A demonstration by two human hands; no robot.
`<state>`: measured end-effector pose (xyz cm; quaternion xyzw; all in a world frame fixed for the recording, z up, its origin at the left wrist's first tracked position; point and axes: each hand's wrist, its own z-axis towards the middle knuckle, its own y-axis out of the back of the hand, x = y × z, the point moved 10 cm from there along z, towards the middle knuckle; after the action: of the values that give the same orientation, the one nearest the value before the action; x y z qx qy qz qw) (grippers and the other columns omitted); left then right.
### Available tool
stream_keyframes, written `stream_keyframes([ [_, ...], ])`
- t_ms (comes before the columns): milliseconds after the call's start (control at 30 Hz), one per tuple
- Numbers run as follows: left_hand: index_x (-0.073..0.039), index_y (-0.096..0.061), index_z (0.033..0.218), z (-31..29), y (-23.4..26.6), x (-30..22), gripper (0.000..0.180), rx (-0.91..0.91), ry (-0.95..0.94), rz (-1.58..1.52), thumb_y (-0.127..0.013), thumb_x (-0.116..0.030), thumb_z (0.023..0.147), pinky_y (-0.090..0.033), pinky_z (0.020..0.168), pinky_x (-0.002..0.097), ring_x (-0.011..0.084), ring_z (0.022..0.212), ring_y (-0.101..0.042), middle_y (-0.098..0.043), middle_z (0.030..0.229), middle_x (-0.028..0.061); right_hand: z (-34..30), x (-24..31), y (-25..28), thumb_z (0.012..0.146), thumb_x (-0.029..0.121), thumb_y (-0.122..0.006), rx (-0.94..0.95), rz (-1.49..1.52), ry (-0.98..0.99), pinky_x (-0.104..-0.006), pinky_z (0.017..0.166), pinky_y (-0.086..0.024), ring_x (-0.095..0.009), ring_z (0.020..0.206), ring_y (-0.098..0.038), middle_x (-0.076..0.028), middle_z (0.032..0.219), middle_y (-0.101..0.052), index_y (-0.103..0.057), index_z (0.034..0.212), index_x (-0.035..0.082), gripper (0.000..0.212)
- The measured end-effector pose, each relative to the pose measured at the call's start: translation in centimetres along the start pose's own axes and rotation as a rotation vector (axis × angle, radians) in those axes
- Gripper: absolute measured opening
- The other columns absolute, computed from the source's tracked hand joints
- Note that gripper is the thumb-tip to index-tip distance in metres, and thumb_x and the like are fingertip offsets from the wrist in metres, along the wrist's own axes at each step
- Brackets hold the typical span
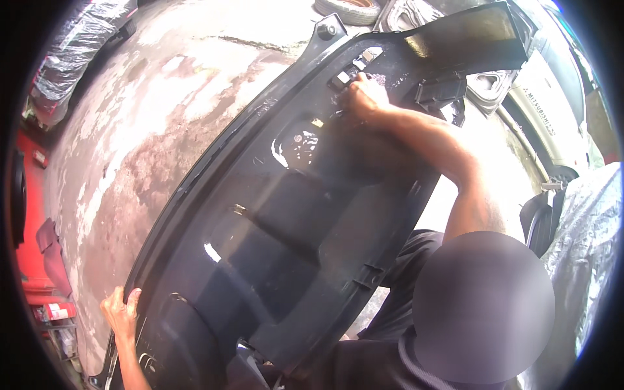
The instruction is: The person kneels on the floor and scrubs a detached black car bumper with a cloth and water from a bucket. They wipe the exterior and interior surfaces, flip the bumper over to clean the back, and repeatedly rinse the cloth in the bucket.
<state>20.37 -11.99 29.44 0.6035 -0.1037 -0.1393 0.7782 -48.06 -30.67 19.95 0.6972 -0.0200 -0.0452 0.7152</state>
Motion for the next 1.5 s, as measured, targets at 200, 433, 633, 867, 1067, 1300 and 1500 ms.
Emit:
stream_keyframes([
  [200,-0.001,-0.052,0.072,1.1,-1.3,-0.1,0.04,-0.004,-0.004,-0.039,-0.082,-0.028,0.076,-0.035,0.05,0.0432,0.0362,0.05,-0.045,-0.047,0.056,0.0154,5.6,-21.8,0.4,0.094,0.025,-0.055,-0.136,-0.163,-0.372,-0.0556,0.101,-0.045,-0.044,0.129,-0.046,-0.014,0.144,-0.042,-0.058,0.13,0.011,0.039],
  [433,0.0,-0.054,0.075,-0.6,-0.7,1.2,0.041,-0.028,0.025,-0.021,-0.08,-0.031,0.079,-0.034,0.05,0.0429,0.0353,0.05,-0.044,-0.046,0.056,0.0153,4.1,-8.3,-2.6,0.087,0.017,-0.059,0.0,-0.116,-0.068,-0.0562,0.095,-0.051,-0.051,0.115,-0.053,-0.022,0.134,-0.042,-0.064,0.112,0.008,0.027],
  [633,-0.001,-0.05,0.073,0.4,-0.8,0.7,0.046,0.032,0.157,-0.048,-0.076,-0.037,0.084,-0.035,0.054,0.0466,0.0409,0.055,-0.045,-0.049,0.06,0.02,0.2,-18.4,3.7,0.098,0.042,-0.053,0.267,-0.636,-0.471,-0.0506,0.093,-0.053,-0.033,0.122,-0.059,-0.015,0.136,-0.051,-0.062,0.128,0.016,0.041],
  [867,-0.001,-0.049,0.074,0.6,0.0,0.0,0.048,0.062,0.186,0.018,-0.075,-0.039,0.084,-0.033,0.056,0.0487,0.0431,0.057,-0.044,-0.048,0.06,0.0207,-4.7,-9.2,-1.7,0.086,0.029,-0.066,0.455,-0.246,-0.298,-0.042,0.087,-0.058,-0.045,0.104,-0.067,-0.021,0.129,-0.061,-0.063,0.126,0.005,0.046],
  [1067,0.0,-0.048,0.074,0.0,0.8,-0.1,0.052,0.056,0.185,0.026,-0.072,-0.044,0.086,-0.035,0.056,0.0491,0.0434,0.057,-0.046,-0.048,0.059,0.0205,-7.6,-2.2,0.8,0.081,0.017,-0.065,0.259,-0.11,0.119,-0.0501,0.088,-0.053,-0.042,0.101,-0.065,-0.027,0.109,-0.063,-0.071,0.091,0.005,0.017],
  [1300,-0.001,-0.047,0.072,1.3,0.5,-0.9,0.055,0.056,0.165,-0.005,-0.071,-0.048,0.086,-0.037,0.055,0.0481,0.0434,0.057,-0.047,-0.05,0.058,0.0211,-7.2,-2.5,-2.0,0.082,0.014,-0.065,0.064,-0.126,-0.192,-0.0488,0.097,-0.051,-0.044,0.117,-0.055,-0.028,0.131,-0.05,-0.07,0.109,0.006,0.029],
  [1500,-0.001,-0.051,0.072,0.8,0.0,0.2,0.052,0.063,0.143,0.049,-0.07,-0.047,0.087,-0.038,0.055,0.0497,0.0439,0.056,-0.051,-0.052,0.057,0.0214,-6.2,11.3,-0.6,0.081,0.017,-0.062,-0.123,-0.088,0.544,-0.045,0.091,-0.05,-0.035,0.107,-0.054,-0.017,0.122,-0.052,-0.07,0.095,0.007,0.019],
])
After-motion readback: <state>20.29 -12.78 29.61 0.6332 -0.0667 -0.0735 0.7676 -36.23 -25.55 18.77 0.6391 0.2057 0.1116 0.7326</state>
